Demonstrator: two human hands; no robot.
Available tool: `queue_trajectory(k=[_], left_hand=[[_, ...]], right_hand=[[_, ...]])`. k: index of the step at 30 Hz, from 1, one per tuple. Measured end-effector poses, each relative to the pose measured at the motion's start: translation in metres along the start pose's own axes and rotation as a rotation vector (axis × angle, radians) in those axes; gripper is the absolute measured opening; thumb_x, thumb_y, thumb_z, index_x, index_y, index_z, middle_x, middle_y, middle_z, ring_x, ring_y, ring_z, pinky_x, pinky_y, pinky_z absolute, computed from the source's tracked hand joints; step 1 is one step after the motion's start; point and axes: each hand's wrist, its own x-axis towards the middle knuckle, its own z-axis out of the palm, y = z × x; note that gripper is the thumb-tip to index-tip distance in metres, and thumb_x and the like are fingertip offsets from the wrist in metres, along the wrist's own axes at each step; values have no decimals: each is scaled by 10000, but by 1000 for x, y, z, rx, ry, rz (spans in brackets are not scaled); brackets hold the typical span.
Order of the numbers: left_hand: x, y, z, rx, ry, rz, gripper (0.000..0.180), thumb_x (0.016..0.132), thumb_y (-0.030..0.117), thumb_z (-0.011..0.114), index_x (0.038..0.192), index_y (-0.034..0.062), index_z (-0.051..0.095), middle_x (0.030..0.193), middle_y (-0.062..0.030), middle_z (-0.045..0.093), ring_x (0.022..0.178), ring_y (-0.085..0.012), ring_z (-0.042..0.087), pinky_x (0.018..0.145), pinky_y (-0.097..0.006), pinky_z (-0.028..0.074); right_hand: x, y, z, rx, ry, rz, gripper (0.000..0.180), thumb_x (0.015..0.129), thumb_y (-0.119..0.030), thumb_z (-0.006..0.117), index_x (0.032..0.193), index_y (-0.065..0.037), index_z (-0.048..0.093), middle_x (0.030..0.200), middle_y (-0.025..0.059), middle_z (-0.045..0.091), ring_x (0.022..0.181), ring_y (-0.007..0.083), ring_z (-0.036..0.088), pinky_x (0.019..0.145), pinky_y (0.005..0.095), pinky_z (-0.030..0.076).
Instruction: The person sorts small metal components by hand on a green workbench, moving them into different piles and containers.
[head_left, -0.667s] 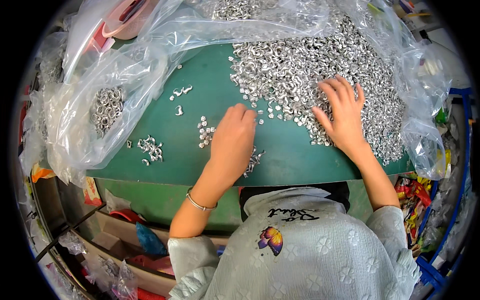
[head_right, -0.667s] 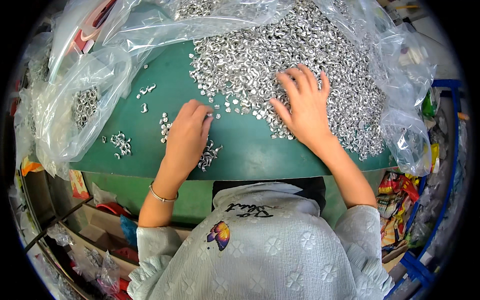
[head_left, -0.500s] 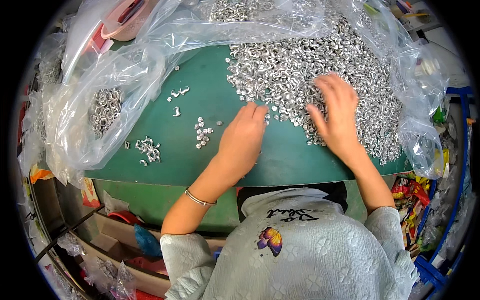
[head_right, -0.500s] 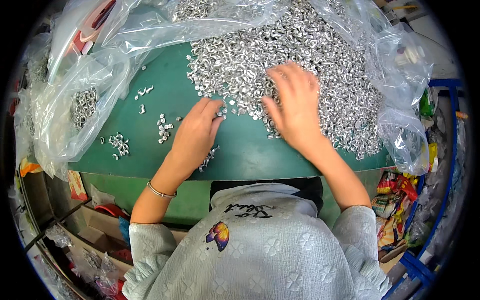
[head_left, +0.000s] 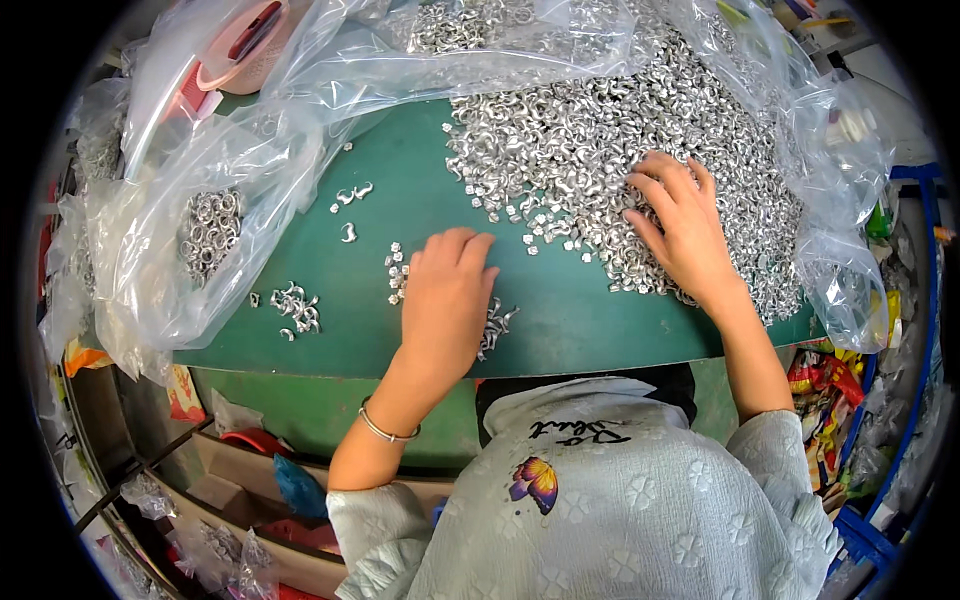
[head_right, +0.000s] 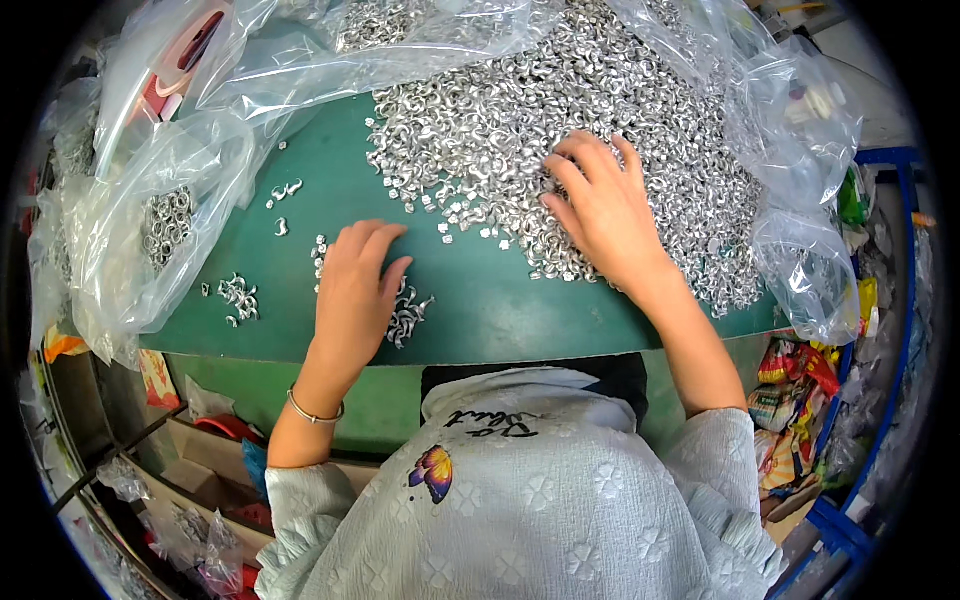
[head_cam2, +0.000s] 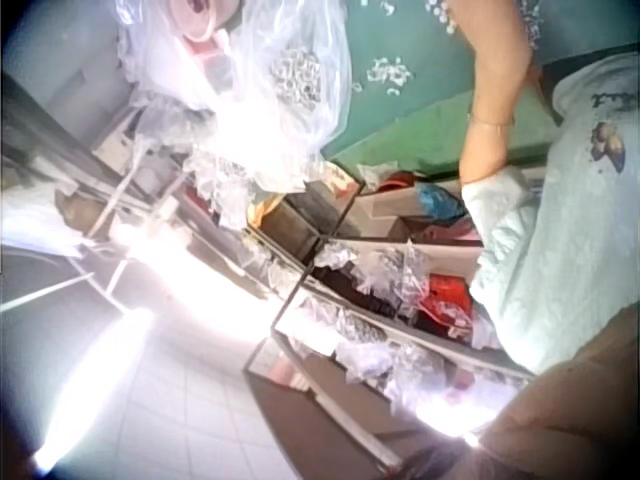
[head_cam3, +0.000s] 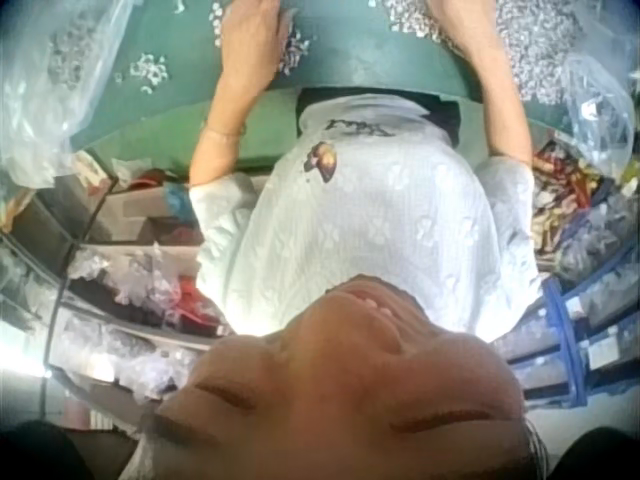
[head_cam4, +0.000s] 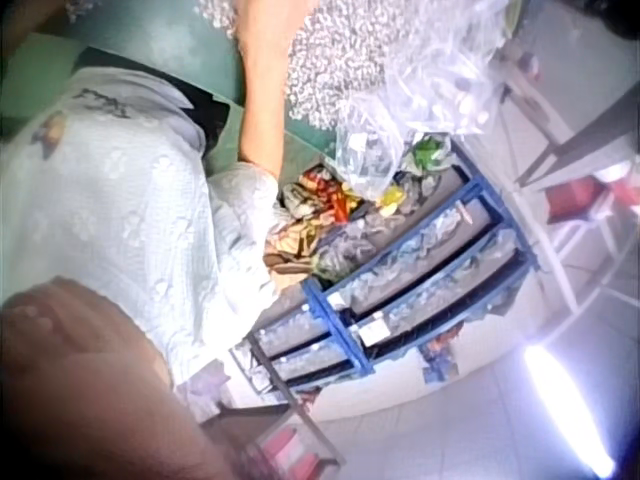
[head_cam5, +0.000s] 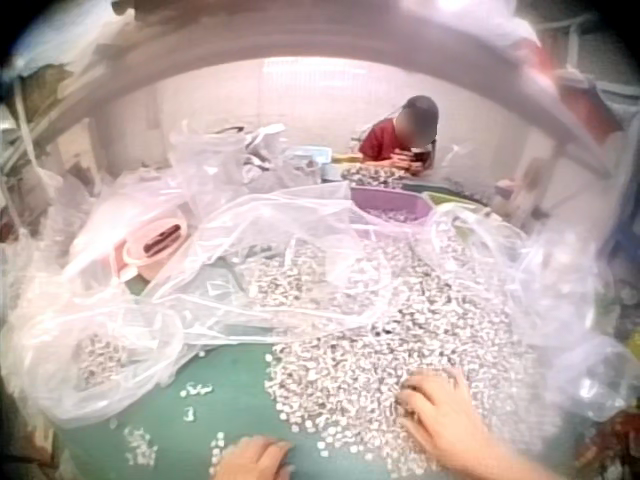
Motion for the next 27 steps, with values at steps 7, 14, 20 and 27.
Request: queue_trajectory(k=[7, 14, 20, 27], left_hand=[[21, 3, -2, 49, -17, 41, 282, 786, 16, 685, 1053, -12, 600, 1021, -131, 574, 927, -324, 537, 803, -411, 443], [8, -5, -3, 69, -42, -17, 277, 796, 23, 681, 1056, -23, 598, 1026, -143, 571, 934, -331, 540, 817, -412, 451], [16, -1, 1, 14, -51, 39, 343, 810, 25, 669, 1140, -11, 580, 1071, -142, 569, 967, -324, 540, 828, -408, 449], [24, 1, 10, 33, -100, 112, 361, 818, 26, 661, 1169, 8, 580, 1093, -123, 572, 982, -310, 546, 838, -392, 437]], right_hand=[[13, -48, 26, 119, -57, -318, 370, 798, -192, 712, 1140, -104, 605, 1254, 86, 552, 1283, 275, 461, 1052, 485, 345], [0, -5, 4, 52, -72, -298, 295, 790, -164, 715, 1064, -100, 626, 1197, 64, 583, 1264, 262, 480, 1038, 494, 353], [-3, 0, -2, 57, 108, -95, 262, 781, -117, 705, 1028, -82, 627, 1141, 83, 581, 1176, 289, 518, 989, 474, 386], [10, -43, 27, 105, -101, -351, 321, 793, -174, 693, 1099, -97, 634, 1244, 69, 558, 1247, 269, 476, 1044, 460, 360]])
